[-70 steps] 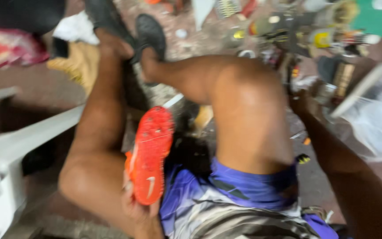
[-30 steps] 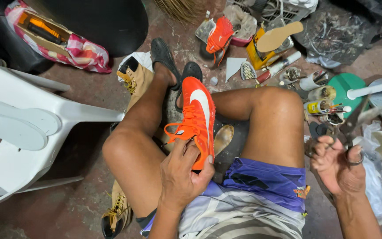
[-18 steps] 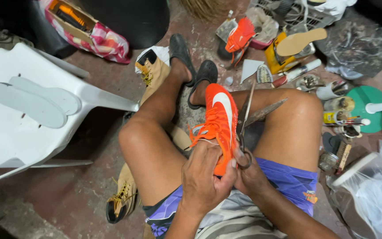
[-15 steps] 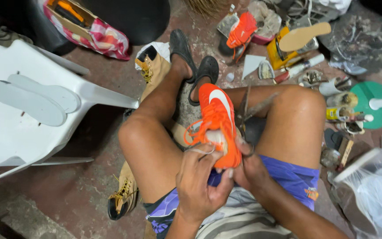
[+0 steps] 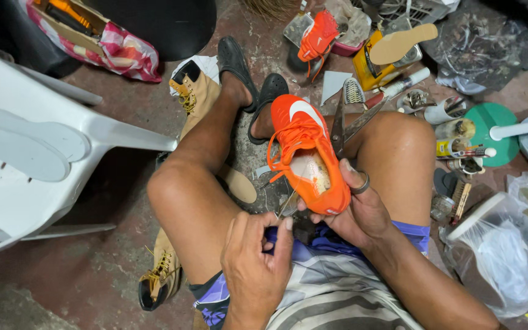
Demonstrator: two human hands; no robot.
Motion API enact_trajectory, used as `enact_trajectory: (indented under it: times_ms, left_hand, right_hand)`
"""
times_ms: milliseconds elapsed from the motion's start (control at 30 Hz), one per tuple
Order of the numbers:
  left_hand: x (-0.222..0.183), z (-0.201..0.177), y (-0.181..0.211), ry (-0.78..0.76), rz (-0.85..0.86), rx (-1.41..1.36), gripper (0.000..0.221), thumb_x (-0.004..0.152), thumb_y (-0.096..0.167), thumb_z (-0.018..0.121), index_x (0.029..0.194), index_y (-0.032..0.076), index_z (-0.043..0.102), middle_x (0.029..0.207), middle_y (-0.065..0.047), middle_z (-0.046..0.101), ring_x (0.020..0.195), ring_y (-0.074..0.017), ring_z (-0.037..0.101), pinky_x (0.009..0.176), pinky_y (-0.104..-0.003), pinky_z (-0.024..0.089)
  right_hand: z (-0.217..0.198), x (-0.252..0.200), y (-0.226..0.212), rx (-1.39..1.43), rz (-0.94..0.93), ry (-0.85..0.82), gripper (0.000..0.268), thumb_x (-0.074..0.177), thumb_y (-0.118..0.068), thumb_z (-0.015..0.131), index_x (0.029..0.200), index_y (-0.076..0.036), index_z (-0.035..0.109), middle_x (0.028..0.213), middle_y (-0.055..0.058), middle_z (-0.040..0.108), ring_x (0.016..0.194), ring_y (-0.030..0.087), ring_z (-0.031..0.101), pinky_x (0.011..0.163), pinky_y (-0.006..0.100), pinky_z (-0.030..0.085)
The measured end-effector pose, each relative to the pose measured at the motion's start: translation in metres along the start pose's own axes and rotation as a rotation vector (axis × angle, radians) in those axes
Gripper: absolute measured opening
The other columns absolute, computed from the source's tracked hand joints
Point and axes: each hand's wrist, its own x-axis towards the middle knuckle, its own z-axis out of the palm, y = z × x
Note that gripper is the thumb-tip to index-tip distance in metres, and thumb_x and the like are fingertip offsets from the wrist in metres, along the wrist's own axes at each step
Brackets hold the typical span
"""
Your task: The person sews the side of an orange athletic shoe using a needle and thread, applies glue to the sole from a jar with a wooden stick, and paints the white logo with a small brush.
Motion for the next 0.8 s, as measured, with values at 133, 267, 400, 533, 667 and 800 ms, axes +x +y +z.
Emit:
enact_trajectory:
  times_ms: [133,267,400,533,667,800]
  left_hand:
    - [0.002,0.003,0.006,-0.004,0.134,-0.165,0.034,0.078,0.01,0.087,0.095,0.005,0.058,0.083,-0.011,0.056,0.073,-0.0256,0.057,0.065,-0.036,0.048]
    - [0.013,0.015,0.011,0.135,0.277,-0.205,0.044,0.079,0.015,0.092,0.093,0.007,0.051,0.092,-0.009,0.057,0.088,-0.0273,0.062,0.077,-0.038,0.053]
    - [0.013,0.023,0.008,0.184,0.28,-0.221,0.055,0.074,0.016,0.094,0.084,0.007,0.041,0.096,-0.012,0.056,0.086,-0.0278,0.061,0.086,-0.043,0.054]
    - [0.002,0.025,0.002,0.197,0.249,-0.261,0.058,0.075,0.019,0.097,0.084,0.008,0.042,0.101,-0.013,0.058,0.089,-0.0256,0.064,0.077,-0.034,0.053]
    - [-0.004,0.029,-0.002,0.27,0.375,-0.242,0.052,0.085,0.014,0.09,0.085,0.008,0.038,0.107,-0.014,0.057,0.114,-0.0357,0.068,0.096,-0.04,0.058]
    - [-0.009,0.03,-0.001,0.224,0.239,-0.506,0.028,0.101,0.004,0.066,0.086,0.005,0.043,0.116,-0.017,0.062,0.117,-0.0341,0.069,0.093,-0.043,0.059]
  right_hand:
    - [0.008,0.0,-0.003,0.13,0.05,-0.023,0.06,0.111,-0.05,0.041,0.147,-0.003,0.048,0.124,0.02,0.067,0.094,0.032,0.071,0.073,0.037,0.061]
    - [0.016,0.003,0.0,0.107,0.05,-0.041,0.059,0.114,-0.051,0.039,0.147,-0.003,0.05,0.119,0.02,0.067,0.092,0.03,0.072,0.072,0.036,0.061]
    - [0.024,0.0,0.007,0.037,0.083,0.125,0.063,0.109,-0.054,0.038,0.144,-0.003,0.05,0.116,0.016,0.068,0.09,0.024,0.071,0.079,0.037,0.059]
    - [0.032,-0.006,0.014,0.048,0.104,0.115,0.064,0.107,-0.056,0.039,0.146,-0.006,0.05,0.118,0.014,0.069,0.089,0.021,0.069,0.077,0.035,0.058]
    - [0.033,-0.008,0.017,-0.005,0.123,0.146,0.068,0.103,-0.059,0.04,0.144,-0.005,0.05,0.116,0.013,0.068,0.091,0.018,0.068,0.071,0.031,0.056]
    - [0.024,-0.013,0.013,0.072,0.198,0.114,0.071,0.103,-0.063,0.043,0.139,-0.002,0.054,0.105,0.014,0.069,0.081,0.018,0.069,0.059,0.027,0.053]
